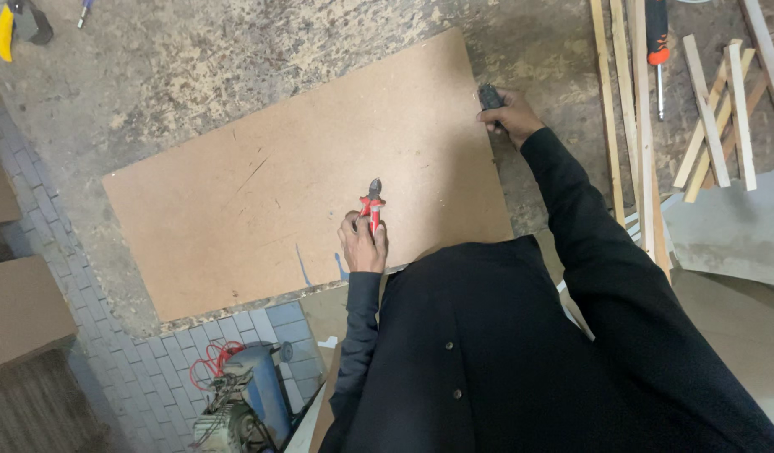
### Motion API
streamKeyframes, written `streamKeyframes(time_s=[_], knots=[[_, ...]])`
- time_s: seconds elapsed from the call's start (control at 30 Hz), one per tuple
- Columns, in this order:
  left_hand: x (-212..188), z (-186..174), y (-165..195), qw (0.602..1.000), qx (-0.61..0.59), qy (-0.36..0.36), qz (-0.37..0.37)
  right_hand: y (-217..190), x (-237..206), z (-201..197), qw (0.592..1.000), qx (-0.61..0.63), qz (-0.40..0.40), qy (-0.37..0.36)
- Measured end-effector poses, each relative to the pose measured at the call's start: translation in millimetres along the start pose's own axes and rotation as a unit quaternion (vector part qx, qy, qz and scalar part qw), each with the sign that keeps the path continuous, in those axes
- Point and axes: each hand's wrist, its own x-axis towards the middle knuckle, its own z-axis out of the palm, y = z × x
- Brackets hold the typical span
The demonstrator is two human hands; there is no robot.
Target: The person stands at a workbench and cuts thin wooden strips into shorter pieces using red-handled pliers, holding each strip against the bench edge and snipping it, then setting the cut pieces aside with other strips stacked nearby.
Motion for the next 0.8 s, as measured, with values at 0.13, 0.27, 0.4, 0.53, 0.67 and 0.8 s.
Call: streamKeyframes(time_s=[0.13,0.27,0.4,0.53,0.67,0.8], knots=[[-2.1,0.7,1.5,1.0,0.007,0.004,0.0,1.3,1.8,0.0,1.0,0.01,0.001,-0.002],[-1.6,2.7,3.7,1.0,0.025,-0.007,-0.012,2.3,3.0,-0.7,1.0,0.015,-0.005,-0.007],[2.8,4.9,6.5,0.997,0.061,-0.046,-0.021,2.2,2.6,1.5,1.0,0.003,0.008,0.008],[8.4,4.2,9.4,0.995,0.053,-0.072,-0.045,1.8,1.8,3.7,1.0,-0.001,-0.006,0.015],[16.0,3.2,15.1,0.998,-0.019,-0.053,-0.013,3.2,2.8,3.3,1.0,-0.005,-0.021,0.017],[30.0,10.9,29.6,0.996,-0.054,-0.063,-0.032,4.1,4.0,4.0,1.0,0.005,-0.018,0.025]])
